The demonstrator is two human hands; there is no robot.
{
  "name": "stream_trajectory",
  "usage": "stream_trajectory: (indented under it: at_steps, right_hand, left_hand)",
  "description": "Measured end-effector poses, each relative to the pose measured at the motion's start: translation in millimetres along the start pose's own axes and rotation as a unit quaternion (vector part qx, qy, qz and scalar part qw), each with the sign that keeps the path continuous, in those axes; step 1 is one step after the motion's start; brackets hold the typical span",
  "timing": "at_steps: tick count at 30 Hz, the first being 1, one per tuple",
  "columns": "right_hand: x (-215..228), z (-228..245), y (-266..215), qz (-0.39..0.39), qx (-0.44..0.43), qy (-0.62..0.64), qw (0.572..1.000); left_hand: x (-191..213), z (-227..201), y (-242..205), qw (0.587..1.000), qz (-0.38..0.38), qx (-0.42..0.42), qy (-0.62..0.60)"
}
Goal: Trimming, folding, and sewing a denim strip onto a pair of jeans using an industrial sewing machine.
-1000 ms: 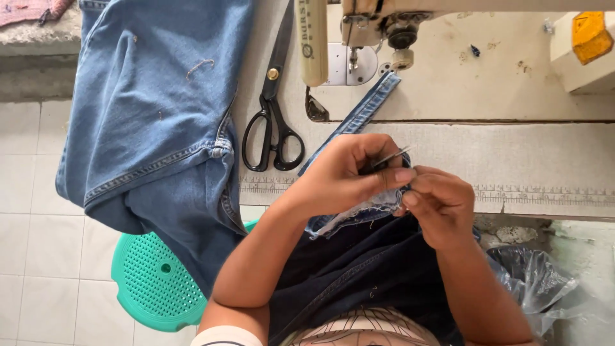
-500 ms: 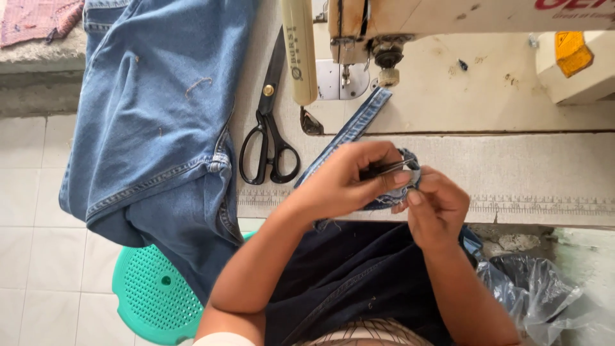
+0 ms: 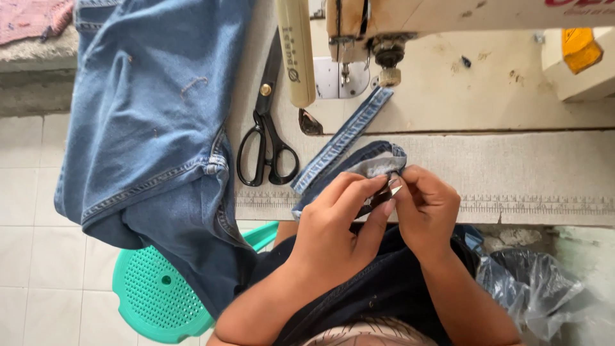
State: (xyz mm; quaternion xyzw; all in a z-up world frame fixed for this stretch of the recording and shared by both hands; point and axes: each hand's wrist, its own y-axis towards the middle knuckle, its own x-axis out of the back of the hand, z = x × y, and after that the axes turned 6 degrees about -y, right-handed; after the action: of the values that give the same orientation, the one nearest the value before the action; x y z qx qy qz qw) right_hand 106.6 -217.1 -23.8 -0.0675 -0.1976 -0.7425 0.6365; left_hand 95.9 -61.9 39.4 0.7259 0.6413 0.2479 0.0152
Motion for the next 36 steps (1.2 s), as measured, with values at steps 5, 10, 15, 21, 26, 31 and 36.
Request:
stream_trajectory:
  at_steps: [5, 10, 15, 21, 26, 31, 36]
  right_hand:
    - [-2.4, 2.1, -3.5, 0.012, 0.091, -0.022, 0.995]
    - [-1.4, -8.8, -8.0, 0.021, 0.126, -0.073, 0.989]
    - [-0.6, -6.4, -7.6, 0.032, 0.141, -0.104, 0.984]
    - [-0.2, -12.9, -10.0, 0.025, 0.153, -0.095, 0.983]
    - [2.3, -18.0, -11.8, 0.039, 0.166, -0.096, 0.981]
    - [5.4, -16.6, -7.5, 0.065, 0.182, -0.093, 0.977]
    - [6.2, -15.7, -3.8, 0.101, 0.204, -0.086, 0.970]
  left_hand:
    - [-8.0, 13.4, -9.0, 0.996, -0.053, -0.032, 0.062]
    - [-5.0, 14.5, -11.2, 0.996, -0.056, -0.033, 0.064]
    - [-3.5, 16.1, -8.3, 0.997, -0.048, -0.037, 0.055]
    - [3.3, 14.4, -4.2, 0.997, -0.028, -0.043, 0.060]
    - [1.1, 16.0, -2.5, 0.996, -0.038, -0.054, 0.055]
    - [-2.0, 15.8, -0.8, 0.996, -0.052, -0.042, 0.058]
    - [5.2, 15.9, 0.7, 0.995, -0.036, -0.036, 0.092]
